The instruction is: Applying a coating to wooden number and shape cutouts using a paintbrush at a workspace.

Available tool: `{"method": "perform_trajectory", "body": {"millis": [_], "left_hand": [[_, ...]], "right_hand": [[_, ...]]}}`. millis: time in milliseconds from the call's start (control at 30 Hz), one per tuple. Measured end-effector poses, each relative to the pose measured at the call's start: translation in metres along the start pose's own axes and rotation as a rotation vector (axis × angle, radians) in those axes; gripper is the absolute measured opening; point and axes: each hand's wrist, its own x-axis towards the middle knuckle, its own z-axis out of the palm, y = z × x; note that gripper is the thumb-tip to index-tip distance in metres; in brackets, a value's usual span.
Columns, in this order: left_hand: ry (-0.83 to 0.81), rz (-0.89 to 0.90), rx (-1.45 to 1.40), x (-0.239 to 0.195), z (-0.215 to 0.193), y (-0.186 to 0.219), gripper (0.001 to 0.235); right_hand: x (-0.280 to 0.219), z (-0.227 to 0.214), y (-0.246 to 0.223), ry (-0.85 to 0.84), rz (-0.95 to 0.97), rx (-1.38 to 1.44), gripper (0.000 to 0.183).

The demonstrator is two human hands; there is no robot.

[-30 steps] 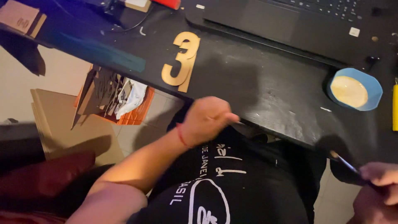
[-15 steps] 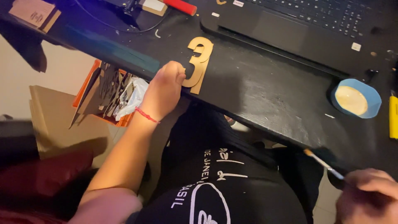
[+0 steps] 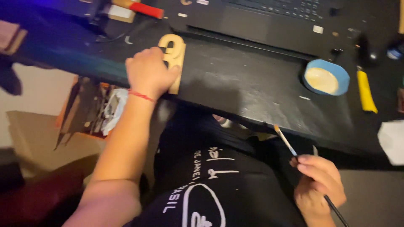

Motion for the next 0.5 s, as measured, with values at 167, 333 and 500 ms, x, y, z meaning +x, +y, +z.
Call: {"method": "perform_trajectory", "body": {"millis": [167, 333, 500], "left_hand": [[0.034, -0.107, 0.01, -0.002, 0.003, 0.004, 0.043], [0.058, -0.155, -0.184, -0.018, -0.003, 0.03, 0.04], [0.308, 0.07, -0.183, -0.036, 0.025, 0.084, 0.044]], "right_hand": [[-0.022, -0.025, 0.009, -0.116, 0.072, -0.012, 0.042], [-0.038, -0.086, 0.087, -0.605, 0.148, -0.142, 0.023], [-0.073, -0.109, 0.172, -0.508, 0.941, 0.24, 0.044]]}}
